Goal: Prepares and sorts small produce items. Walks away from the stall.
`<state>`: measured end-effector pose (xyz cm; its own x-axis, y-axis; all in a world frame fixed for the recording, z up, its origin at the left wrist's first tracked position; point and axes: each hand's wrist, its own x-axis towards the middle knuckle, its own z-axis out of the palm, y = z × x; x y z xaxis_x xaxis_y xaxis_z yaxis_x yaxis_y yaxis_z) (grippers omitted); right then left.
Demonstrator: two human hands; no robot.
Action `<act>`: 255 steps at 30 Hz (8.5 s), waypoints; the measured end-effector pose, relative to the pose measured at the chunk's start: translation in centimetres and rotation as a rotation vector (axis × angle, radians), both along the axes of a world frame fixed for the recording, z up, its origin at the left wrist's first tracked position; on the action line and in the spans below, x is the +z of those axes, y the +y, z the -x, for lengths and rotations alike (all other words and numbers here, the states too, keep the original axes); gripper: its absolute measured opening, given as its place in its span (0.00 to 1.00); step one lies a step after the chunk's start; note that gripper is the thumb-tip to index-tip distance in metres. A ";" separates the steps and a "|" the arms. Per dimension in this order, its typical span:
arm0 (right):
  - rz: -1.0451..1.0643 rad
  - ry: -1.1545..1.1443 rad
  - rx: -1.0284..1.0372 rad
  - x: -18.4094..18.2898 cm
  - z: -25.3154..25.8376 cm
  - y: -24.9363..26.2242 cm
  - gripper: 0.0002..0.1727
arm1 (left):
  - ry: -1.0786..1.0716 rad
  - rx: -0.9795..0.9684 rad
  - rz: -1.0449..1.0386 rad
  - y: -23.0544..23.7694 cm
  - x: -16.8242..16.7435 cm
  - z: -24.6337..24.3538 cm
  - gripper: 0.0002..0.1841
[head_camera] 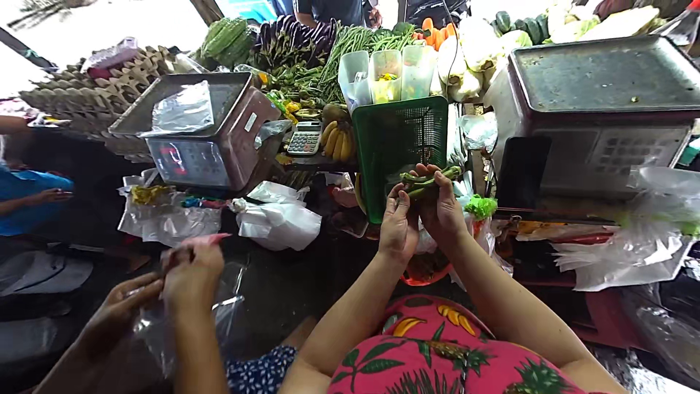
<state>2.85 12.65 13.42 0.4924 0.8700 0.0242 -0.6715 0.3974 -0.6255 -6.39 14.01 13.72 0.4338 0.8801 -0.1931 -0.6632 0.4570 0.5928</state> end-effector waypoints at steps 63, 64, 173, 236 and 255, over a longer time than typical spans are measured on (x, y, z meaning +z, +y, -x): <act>0.819 -1.577 0.657 1.4 2.8 -2.6 0.27 | 0.352 -0.221 0.120 1.4 -8.9 4.9 0.22; 0.816 -1.587 0.667 1.0 2.0 -2.1 0.23 | 0.417 -0.192 0.118 1.6 -9.7 5.4 0.22; 1.523 -1.405 -0.196 3.6 -23.1 -15.4 0.21 | 0.906 -0.311 -0.912 0.5 1.4 -5.0 0.20; 0.121 -0.933 0.206 2.6 -10.1 -11.4 0.14 | 1.128 -0.509 -1.298 -3.3 4.6 -0.3 0.20; 0.279 -1.070 0.078 2.3 -11.0 -15.9 0.24 | 1.164 0.002 -0.624 19.6 8.8 2.0 0.29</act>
<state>13.82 -3.24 15.75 0.2775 0.9391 0.2029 0.2523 0.1325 -0.9585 -8.36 33.61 22.55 0.2896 0.9571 -0.0140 0.3736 -0.0996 0.9223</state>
